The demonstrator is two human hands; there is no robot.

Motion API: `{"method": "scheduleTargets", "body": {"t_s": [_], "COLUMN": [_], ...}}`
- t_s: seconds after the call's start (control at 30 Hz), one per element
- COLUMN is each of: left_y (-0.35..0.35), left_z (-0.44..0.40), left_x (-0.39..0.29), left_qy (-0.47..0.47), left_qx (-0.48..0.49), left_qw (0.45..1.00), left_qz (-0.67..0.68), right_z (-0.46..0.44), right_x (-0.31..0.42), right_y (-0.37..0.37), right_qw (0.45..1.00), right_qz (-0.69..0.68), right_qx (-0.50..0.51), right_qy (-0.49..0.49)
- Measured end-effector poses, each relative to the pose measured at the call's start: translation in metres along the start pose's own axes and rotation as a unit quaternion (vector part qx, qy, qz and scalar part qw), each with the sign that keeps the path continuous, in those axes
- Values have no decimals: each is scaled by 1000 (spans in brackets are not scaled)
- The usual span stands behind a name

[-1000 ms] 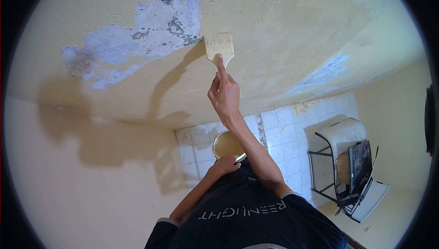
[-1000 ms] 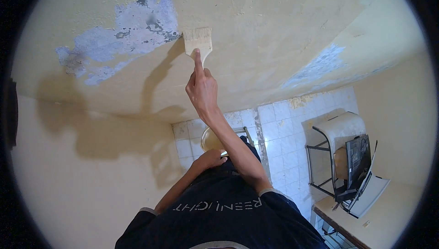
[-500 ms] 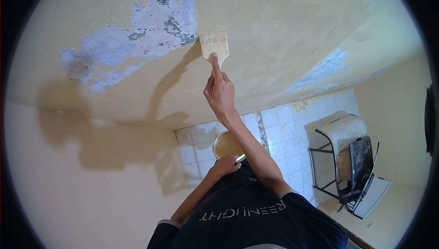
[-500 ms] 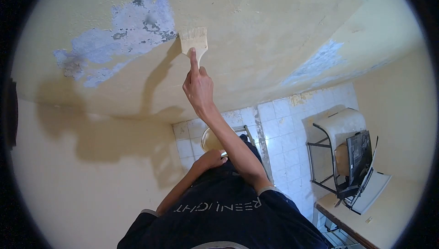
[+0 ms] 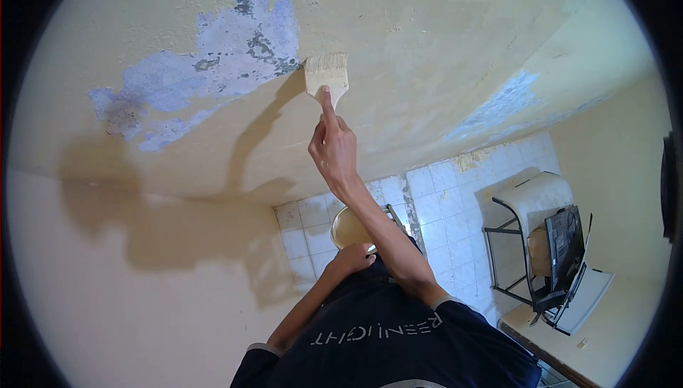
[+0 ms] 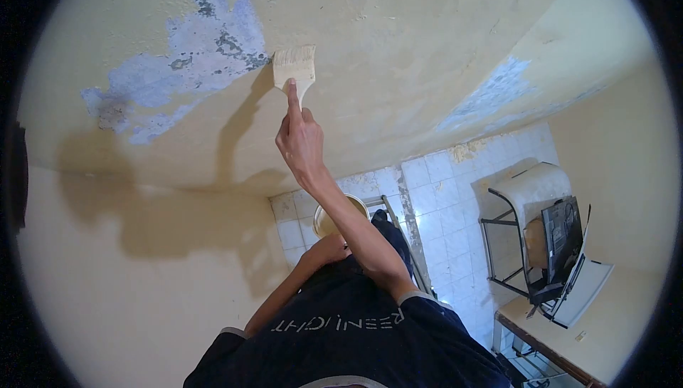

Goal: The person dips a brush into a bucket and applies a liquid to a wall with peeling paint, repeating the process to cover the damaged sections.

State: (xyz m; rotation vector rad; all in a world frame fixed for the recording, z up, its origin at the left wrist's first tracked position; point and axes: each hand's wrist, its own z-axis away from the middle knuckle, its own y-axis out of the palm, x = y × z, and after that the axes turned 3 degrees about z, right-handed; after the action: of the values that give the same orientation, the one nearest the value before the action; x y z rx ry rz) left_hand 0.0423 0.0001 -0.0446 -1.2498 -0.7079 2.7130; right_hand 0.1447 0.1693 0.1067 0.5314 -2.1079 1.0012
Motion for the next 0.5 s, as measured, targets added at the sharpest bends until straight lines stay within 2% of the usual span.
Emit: {"method": "scheduleTargets", "body": {"t_s": [0.07,0.17,0.23,0.37,0.47,0.5], "left_y": [-7,3,38,57,23,8], "left_z": [2,-7,-27,-42,-19,-9], "left_x": [-6,8,50,71,35,17], "left_qy": [-14,-11,71,103,85,42], "left_qx": [0,14,-27,-95,-52,-30], "left_qw": [1000,999,997,990,995,999], "left_qz": [-15,-29,-16,31,6,2], "right_z": [0,-2,1,1,2,0], "right_x": [-5,-7,1,10,-3,-7], "right_y": [-4,-4,8,13,0,-7], "right_qw": [1000,1000,999,999,1000,999], "right_qz": [1,1,-19,-28,-14,-28], "right_qx": [0,15,-7,3,3,-16], "right_qy": [-9,27,-28,-16,-23,-5]}}
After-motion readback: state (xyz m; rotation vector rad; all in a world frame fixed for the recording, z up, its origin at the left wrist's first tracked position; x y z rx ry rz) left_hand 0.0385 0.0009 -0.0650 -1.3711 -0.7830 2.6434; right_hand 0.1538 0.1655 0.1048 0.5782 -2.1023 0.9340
